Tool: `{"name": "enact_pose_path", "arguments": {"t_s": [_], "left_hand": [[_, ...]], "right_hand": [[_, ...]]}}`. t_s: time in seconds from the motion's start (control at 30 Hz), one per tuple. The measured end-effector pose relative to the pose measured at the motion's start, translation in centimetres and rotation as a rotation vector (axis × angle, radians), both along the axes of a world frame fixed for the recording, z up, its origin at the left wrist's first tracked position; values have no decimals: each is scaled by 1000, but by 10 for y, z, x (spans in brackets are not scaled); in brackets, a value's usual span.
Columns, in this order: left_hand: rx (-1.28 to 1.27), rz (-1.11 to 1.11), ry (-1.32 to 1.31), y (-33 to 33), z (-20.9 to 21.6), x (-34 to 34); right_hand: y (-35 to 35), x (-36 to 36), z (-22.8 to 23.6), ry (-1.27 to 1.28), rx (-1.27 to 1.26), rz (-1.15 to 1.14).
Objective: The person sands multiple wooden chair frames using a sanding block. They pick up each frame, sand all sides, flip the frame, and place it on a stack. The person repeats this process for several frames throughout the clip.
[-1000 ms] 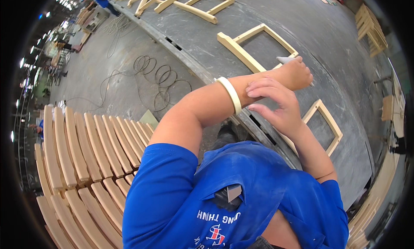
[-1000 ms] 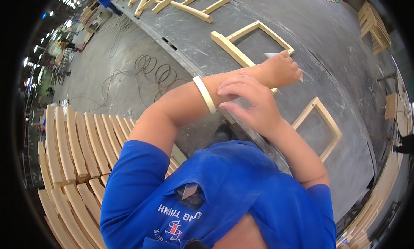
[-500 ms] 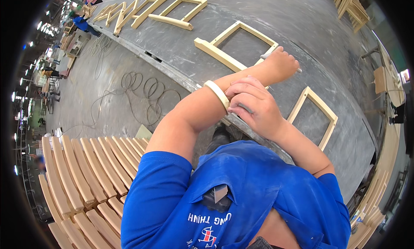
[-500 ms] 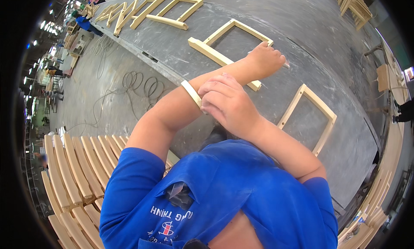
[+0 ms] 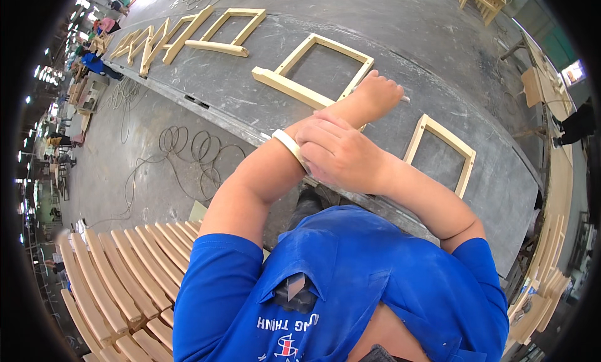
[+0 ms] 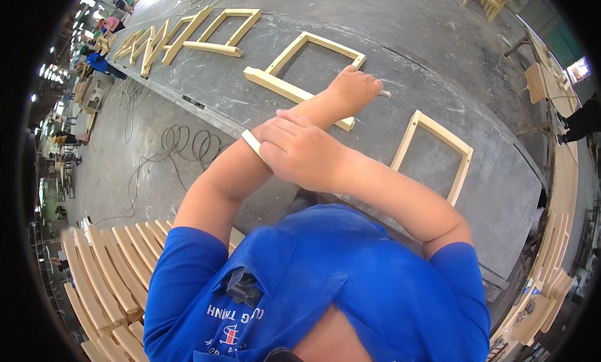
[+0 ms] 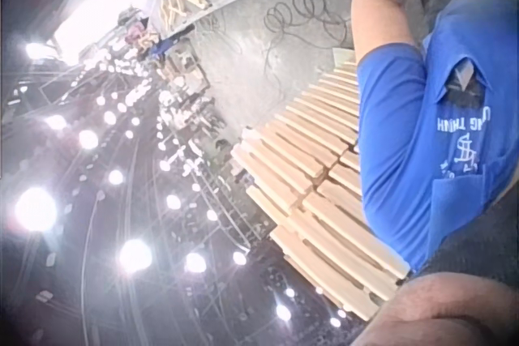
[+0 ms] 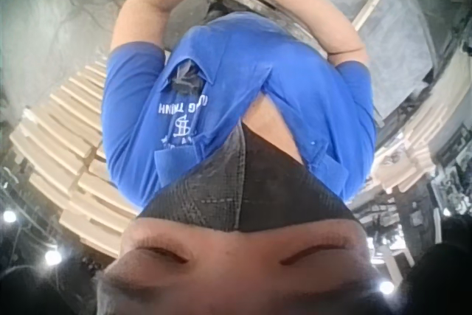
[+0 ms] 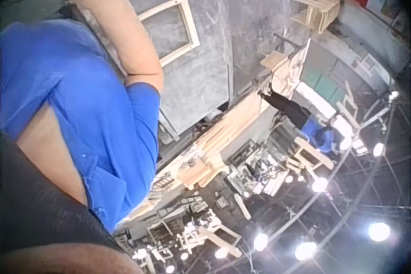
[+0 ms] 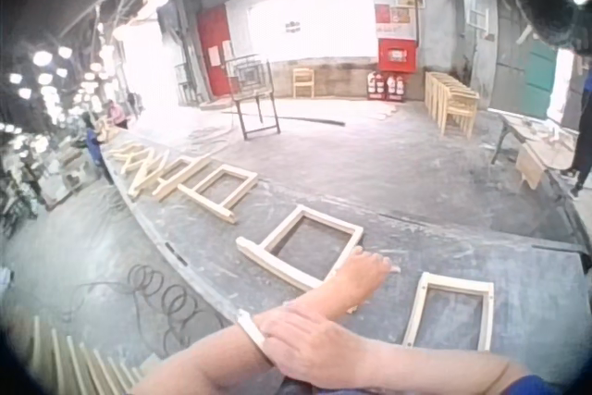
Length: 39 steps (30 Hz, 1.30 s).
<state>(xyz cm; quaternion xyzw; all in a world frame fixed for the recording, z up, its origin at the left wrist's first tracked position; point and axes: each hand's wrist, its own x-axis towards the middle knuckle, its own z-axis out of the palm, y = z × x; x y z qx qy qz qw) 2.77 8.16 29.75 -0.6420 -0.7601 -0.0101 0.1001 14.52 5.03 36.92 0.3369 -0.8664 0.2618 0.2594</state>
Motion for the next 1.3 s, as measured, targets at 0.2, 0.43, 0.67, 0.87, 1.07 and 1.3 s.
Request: {"name": "enact_pose_path", "arguments": {"t_s": [0.2,0.43,0.67,0.87,1.07,1.3], "left_hand": [[4,17,-126,8,3,4],[74,29,-88,9,3,3],[186,9,-209,12,14,-2],[222,61,-298,24,28,-3],[321,3,-254,43,31,-6],[373,208,-484,-19,10,-29]], "right_hand": [[13,7,-6,-96,-276,203],[2,5,-12,-157,-336,186],[16,11,8,-310,-178,225],[6,-2,-15,29,-359,92],[4,-4,-22,-80,-888,66],[140,35,-81,-966,-839,46]]}}
